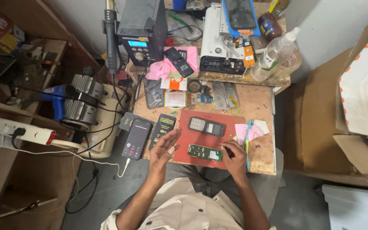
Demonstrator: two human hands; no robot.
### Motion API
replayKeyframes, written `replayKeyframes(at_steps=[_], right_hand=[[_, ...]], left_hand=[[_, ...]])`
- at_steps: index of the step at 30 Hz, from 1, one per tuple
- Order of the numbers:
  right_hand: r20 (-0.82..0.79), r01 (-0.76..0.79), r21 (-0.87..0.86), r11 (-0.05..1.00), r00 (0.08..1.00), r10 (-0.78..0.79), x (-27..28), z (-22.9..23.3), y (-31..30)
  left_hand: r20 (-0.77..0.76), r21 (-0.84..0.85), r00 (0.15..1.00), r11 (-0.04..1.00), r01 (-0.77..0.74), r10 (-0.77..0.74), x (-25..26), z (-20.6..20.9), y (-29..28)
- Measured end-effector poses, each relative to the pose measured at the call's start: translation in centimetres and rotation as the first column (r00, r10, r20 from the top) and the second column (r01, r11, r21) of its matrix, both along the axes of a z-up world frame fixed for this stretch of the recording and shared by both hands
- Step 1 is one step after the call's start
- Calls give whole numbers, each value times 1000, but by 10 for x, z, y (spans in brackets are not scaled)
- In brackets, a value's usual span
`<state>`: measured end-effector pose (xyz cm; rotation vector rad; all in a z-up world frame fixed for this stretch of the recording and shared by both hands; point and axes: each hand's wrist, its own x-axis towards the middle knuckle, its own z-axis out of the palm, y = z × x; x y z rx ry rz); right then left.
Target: The person uses a screwdriver to work on a green circuit board placed on a red mat. They then use a blue plastic tool to scrape the board's surface and handle a black smartphone, placing it on the table before returning to the circuit board.
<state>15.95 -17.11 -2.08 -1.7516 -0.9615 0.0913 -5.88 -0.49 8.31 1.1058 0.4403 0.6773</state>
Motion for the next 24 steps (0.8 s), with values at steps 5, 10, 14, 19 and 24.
replayKeyframes(at_steps=[5, 10, 14, 19, 24], right_hand=[[-6, -1, 7, 1000, 1000, 1, -1, 1, -1], [22, -3, -5, 1000, 1000, 3, 0, 1, -2], [3, -9, 4, 1000, 1000, 9, 1, 0, -1], [-6, -12, 2, 1000, 1000, 12, 1, -1, -1], [17, -4, -5, 1000, 1000, 4, 1, 0, -2]], left_hand=[[-29, -6, 999, 999, 35, -35, 0, 2, -6], [-55, 11, 999, 1000, 3, -2, -3, -2, -2], [-23, 12, 999, 1000, -28, 28, -5, -3, 1], [-47, 28, 998, 998, -48, 49, -8, -2, 4], [-52, 52, 996, 996, -68, 71, -9, -4, 5]])
